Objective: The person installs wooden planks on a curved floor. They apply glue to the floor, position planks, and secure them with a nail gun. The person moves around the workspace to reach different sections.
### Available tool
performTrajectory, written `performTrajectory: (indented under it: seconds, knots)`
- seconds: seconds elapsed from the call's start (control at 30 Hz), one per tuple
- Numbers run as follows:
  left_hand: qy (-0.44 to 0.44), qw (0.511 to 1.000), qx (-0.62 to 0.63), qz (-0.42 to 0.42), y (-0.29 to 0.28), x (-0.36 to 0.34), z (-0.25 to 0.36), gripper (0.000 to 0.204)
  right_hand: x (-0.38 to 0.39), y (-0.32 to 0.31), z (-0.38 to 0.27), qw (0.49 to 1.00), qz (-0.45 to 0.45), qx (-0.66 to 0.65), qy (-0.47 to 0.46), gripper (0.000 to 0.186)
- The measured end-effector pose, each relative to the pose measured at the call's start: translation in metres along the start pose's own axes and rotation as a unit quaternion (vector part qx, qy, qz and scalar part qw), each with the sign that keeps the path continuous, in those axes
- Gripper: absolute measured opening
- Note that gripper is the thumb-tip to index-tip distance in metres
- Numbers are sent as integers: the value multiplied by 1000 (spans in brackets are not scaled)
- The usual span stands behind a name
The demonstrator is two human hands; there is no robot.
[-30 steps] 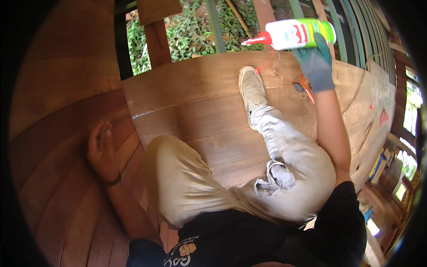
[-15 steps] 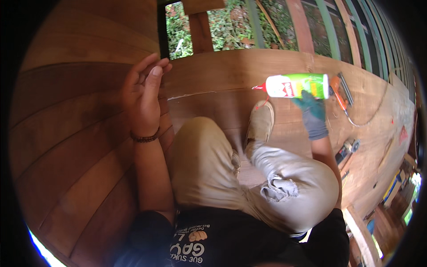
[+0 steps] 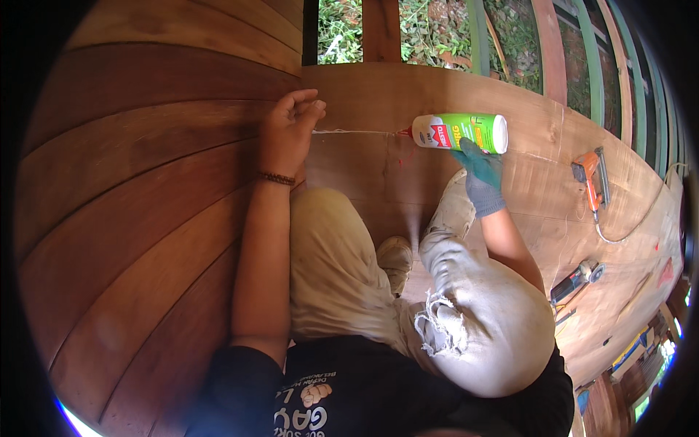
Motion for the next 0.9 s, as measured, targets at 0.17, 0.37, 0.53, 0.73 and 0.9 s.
performTrajectory:
  seconds: [0.17,0.37,0.53,0.73,0.9]
  knots:
    - [-3,999,42,-11,5,-2,-8,30,-6,-1,3,1000,18,4,0,56]
    - [-12,999,37,-25,10,-4,-4,30,3,6,-7,997,11,31,-71,56]
    - [-1,999,37,-28,9,-7,-7,30,3,4,-12,985,6,132,-115,62]
    - [-21,998,50,-19,7,-13,0,32,7,4,-27,982,31,133,-130,48]
    - [-32,998,51,-22,-4,-9,-7,32,19,4,-27,981,48,132,-134,46]
Point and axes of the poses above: each hand's wrist, its own x-axis away from the middle knuckle, its own y-axis out of the palm, z = x × y, the point moved 4 cm from there along -x, towards the middle knuckle, and after that the axes turned 6 degrees about x, right-handed, at the moved point
